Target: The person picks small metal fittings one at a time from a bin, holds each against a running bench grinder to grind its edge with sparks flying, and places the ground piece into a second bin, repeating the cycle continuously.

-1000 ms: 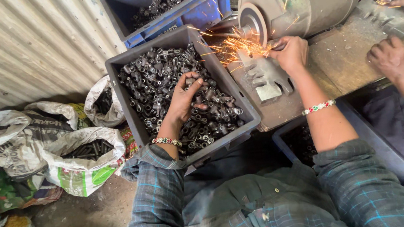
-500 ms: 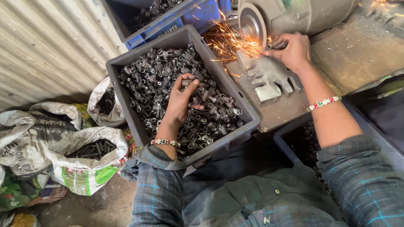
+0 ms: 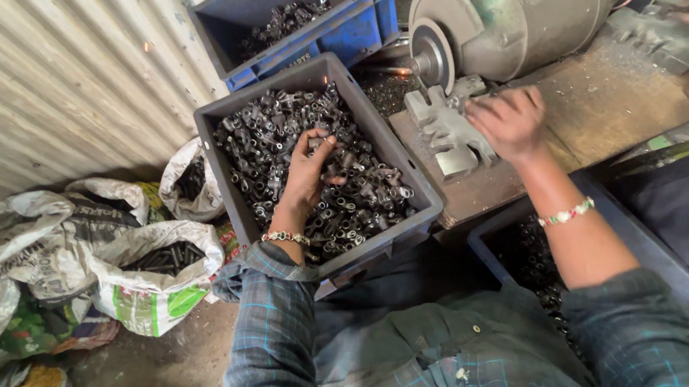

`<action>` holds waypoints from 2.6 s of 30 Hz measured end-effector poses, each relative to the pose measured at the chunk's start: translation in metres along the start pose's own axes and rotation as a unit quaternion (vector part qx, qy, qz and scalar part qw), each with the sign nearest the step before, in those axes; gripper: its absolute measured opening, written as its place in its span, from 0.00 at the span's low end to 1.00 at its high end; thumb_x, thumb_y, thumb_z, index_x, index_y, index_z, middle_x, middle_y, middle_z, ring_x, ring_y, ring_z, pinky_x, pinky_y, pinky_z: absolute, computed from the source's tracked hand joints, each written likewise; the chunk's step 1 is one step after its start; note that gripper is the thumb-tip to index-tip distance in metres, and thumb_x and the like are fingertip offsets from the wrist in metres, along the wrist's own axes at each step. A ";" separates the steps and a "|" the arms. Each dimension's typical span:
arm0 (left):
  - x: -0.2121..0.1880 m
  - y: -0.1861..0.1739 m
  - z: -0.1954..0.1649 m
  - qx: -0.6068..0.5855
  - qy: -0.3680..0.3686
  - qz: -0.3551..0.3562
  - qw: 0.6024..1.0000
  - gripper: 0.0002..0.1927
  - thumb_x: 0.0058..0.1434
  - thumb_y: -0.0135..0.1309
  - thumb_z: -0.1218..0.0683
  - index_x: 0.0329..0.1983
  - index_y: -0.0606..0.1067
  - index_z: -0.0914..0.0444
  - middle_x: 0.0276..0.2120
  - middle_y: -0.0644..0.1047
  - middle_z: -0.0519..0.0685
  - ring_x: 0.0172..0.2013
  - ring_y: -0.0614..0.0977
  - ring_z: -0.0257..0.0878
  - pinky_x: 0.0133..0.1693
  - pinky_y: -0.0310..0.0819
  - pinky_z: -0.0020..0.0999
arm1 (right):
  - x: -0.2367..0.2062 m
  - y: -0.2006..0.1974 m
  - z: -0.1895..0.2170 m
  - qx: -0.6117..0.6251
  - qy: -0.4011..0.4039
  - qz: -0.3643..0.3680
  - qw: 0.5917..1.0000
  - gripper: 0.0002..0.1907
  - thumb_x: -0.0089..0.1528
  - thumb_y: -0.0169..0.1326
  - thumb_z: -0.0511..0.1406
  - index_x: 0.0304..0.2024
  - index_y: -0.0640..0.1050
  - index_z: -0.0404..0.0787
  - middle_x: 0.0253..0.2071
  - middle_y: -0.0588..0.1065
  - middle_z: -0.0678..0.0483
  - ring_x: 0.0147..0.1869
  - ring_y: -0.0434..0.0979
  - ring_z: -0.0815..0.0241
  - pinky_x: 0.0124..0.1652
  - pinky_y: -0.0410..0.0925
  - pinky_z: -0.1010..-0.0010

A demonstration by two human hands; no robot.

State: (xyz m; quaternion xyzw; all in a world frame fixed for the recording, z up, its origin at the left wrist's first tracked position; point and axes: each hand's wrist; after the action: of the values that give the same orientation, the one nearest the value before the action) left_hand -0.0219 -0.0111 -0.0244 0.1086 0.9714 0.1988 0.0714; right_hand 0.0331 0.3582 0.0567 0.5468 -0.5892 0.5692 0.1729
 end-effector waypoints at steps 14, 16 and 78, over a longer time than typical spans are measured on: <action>0.006 -0.002 0.004 -0.004 -0.008 0.017 1.000 0.13 0.64 0.58 0.53 0.49 0.70 0.55 0.44 0.78 0.46 0.45 0.82 0.38 0.26 0.86 0.39 | 0.014 0.037 -0.006 0.092 0.249 0.169 0.949 0.16 0.52 0.74 0.44 0.34 0.83 0.44 0.35 0.80 0.54 0.44 0.74 0.51 0.44 0.68 0.60; 0.008 -0.001 0.005 0.007 -0.003 0.025 1.000 0.12 0.67 0.58 0.53 0.51 0.70 0.57 0.44 0.75 0.46 0.43 0.80 0.39 0.27 0.86 0.39 | 0.021 0.047 -0.014 0.110 0.283 0.190 0.934 0.17 0.51 0.75 0.45 0.32 0.83 0.43 0.33 0.80 0.54 0.42 0.73 0.50 0.41 0.68 0.58; -0.053 0.018 -0.063 -0.008 -0.090 0.372 0.924 0.42 0.62 0.63 0.52 0.78 0.59 0.55 0.45 0.79 0.51 0.35 0.84 0.38 0.24 0.81 0.28 | 0.031 0.035 0.162 0.471 0.407 0.277 0.732 0.17 0.68 0.58 0.37 0.55 0.78 0.33 0.41 0.83 0.48 0.43 0.83 0.63 0.44 0.73 0.71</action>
State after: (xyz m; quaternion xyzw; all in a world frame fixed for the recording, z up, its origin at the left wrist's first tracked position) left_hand 0.0215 -0.0309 0.0450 0.4794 0.8488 0.2080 0.0798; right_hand 0.0613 0.1960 0.0185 0.0864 -0.2441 0.9646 -0.0489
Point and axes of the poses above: each hand's wrist, its own x-axis towards the middle knuckle, its own y-axis out of the palm, z = x × y
